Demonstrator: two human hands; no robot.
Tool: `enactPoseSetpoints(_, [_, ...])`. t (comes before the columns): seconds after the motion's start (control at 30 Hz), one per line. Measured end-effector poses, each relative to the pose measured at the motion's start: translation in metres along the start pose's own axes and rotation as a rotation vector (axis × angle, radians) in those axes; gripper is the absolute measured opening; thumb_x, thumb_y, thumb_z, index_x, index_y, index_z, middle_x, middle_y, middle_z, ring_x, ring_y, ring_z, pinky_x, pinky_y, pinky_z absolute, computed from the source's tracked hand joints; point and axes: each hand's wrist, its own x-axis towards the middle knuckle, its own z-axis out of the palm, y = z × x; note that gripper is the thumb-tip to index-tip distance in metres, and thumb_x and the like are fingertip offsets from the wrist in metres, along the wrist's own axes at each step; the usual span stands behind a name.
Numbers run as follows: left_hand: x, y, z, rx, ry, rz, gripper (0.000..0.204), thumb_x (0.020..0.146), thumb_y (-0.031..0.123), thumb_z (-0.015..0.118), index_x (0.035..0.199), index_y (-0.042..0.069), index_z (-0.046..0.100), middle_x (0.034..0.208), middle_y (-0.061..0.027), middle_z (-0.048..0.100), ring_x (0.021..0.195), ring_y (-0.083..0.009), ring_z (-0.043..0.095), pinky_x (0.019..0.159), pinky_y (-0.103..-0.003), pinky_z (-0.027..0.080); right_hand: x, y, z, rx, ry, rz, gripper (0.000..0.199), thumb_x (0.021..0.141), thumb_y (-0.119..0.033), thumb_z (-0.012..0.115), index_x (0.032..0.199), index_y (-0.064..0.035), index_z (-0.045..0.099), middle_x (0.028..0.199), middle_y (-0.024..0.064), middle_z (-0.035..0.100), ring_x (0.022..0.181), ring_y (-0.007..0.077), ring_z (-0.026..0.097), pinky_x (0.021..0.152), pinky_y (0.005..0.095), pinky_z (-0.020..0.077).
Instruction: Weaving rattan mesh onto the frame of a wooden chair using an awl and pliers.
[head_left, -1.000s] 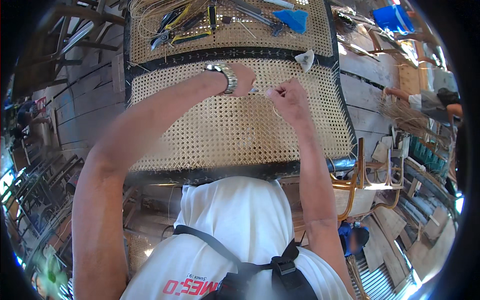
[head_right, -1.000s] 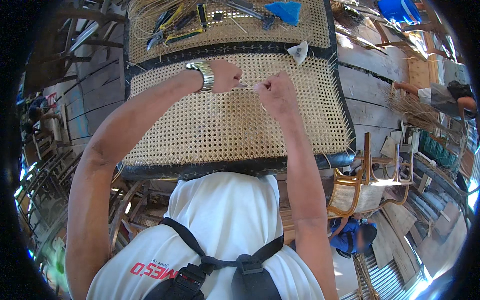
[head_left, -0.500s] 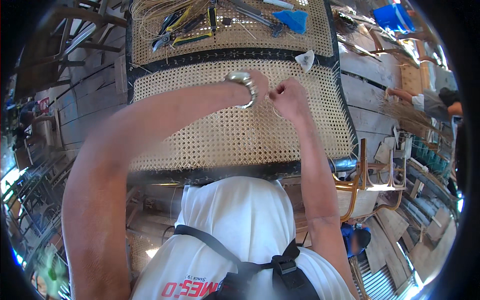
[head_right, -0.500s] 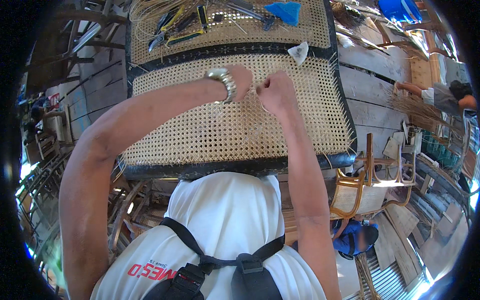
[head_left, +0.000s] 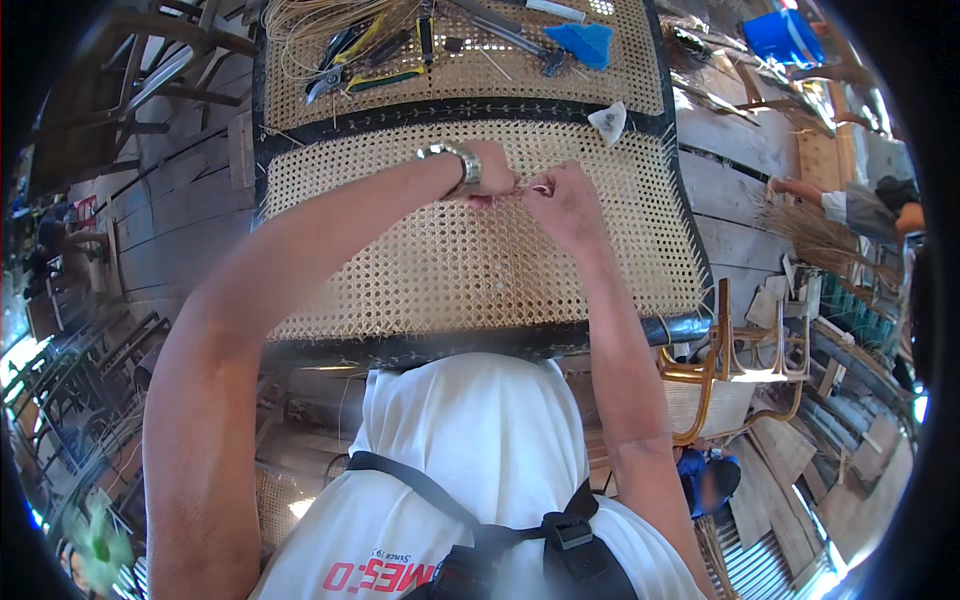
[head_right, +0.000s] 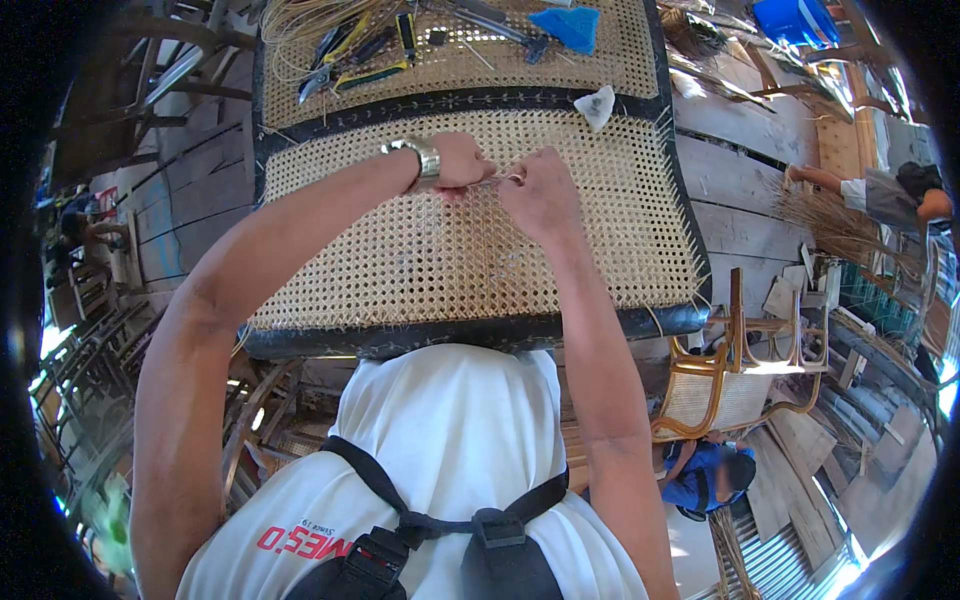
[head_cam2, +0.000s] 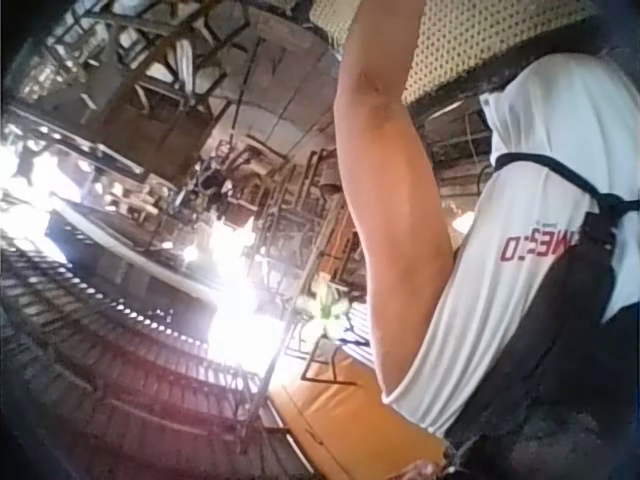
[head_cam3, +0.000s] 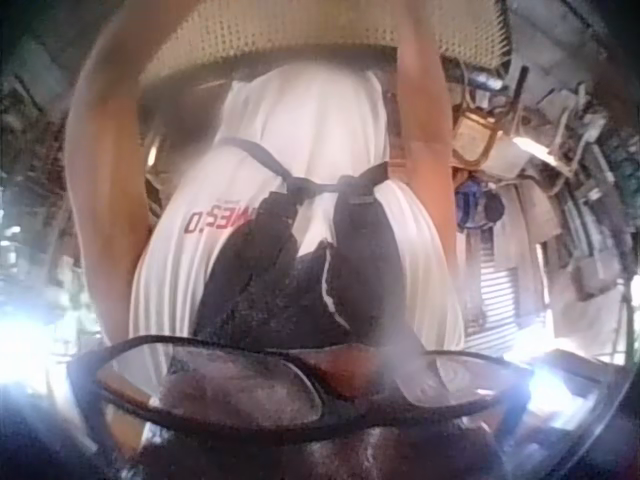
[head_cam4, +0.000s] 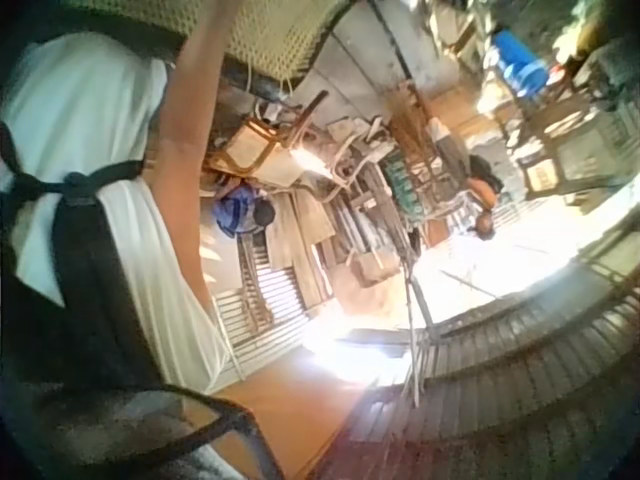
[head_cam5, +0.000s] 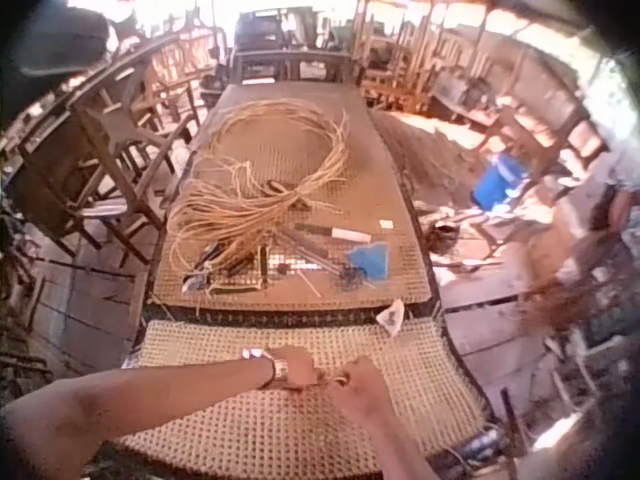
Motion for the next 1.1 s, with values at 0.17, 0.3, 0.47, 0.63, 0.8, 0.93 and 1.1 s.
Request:
enactPoseSetpoints(0.17, [0.018,-0.014,-0.005,0.321,0.057,0.235,0.049,0.087,0.054,0.061,0.082,0.006,0.070,0.073,-0.0138,0.070,0.069,-0.0255,0.069,0.067,-0.043,0.056,-0.009,-0.004,0.016,-0.107,0.106,0.018,0.016,0.080,-0.018,0.068,0.087,-0.0032,0.070,0.103,0.0162,0.060,0.101,0.0358,0.058,0.092,0.0426,0.0472])
enactPoseSetpoints(0.3, [-0.011,-0.052,-0.070,0.666,0.369,0.288,0.041,0.097,0.044,0.049,0.102,0.007,0.065,0.098,-0.0184,0.069,0.091,-0.0328,0.068,0.078,-0.047,0.054,-0.035,0.005,0.005,-0.064,0.182,-0.243,0.024,0.084,-0.025,0.070,0.093,-0.0027,0.067,0.103,0.0152,0.059,0.104,0.0348,0.055,0.092,0.0433,0.0449])
enactPoseSetpoints(0.47, [-0.020,-0.063,-0.107,0.542,0.668,0.186,0.047,0.088,0.053,0.064,0.085,0.006,0.064,0.071,-0.0157,0.066,0.069,-0.0322,0.067,0.065,-0.047,0.052,-0.064,-0.002,-0.032,0.075,0.306,0.111,0.030,0.091,-0.032,0.065,0.093,-0.0026,0.064,0.097,0.0144,0.060,0.092,0.0337,0.059,0.085,0.0449,0.0468])
enactPoseSetpoints(0.63, [-0.011,-0.026,-0.049,0.364,0.476,0.404,0.043,0.089,0.049,0.064,0.090,0.006,0.067,0.085,-0.0146,0.065,0.078,-0.0306,0.067,0.070,-0.045,0.053,-0.059,0.000,-0.029,-0.233,0.146,0.157,0.031,0.095,-0.033,0.060,0.091,-0.0018,0.065,0.090,0.0148,0.063,0.079,0.0324,0.061,0.074,0.0441,0.0487])
enactPoseSetpoints(0.8, [0.000,-0.019,-0.009,0.551,0.334,0.513,0.037,0.089,0.040,0.067,0.100,0.005,0.070,0.102,-0.0160,0.067,0.100,-0.0327,0.066,0.084,-0.044,0.054,-0.025,0.017,-0.021,0.833,-0.017,0.374,0.032,0.091,-0.032,0.068,0.090,-0.0002,0.065,0.088,0.0139,0.064,0.075,0.0256,0.059,0.071,0.0396,0.0472])
enactPoseSetpoints(0.93, [0.002,-0.016,0.001,0.561,0.325,0.454,0.030,0.090,0.038,0.066,0.094,0.008,0.067,0.092,-0.0121,0.068,0.093,-0.0302,0.066,0.080,-0.043,0.053,-0.030,-0.002,-0.021,0.869,-0.137,0.421,0.031,0.086,-0.031,0.072,0.083,-0.0007,0.066,0.089,0.0133,0.062,0.080,0.0248,0.058,0.074,0.0392,0.0462])
enactPoseSetpoints(1.1, [0.011,-0.029,-0.002,0.451,0.376,0.504,0.031,0.090,0.040,0.066,0.092,0.009,0.065,0.086,-0.0109,0.068,0.090,-0.0293,0.066,0.077,-0.044,0.053,-0.036,0.005,-0.035,-0.253,0.054,0.072,0.025,0.081,-0.023,0.070,0.070,-0.0023,0.064,0.093,0.0107,0.057,0.096,0.0295,0.052,0.085,0.0438,0.0419])
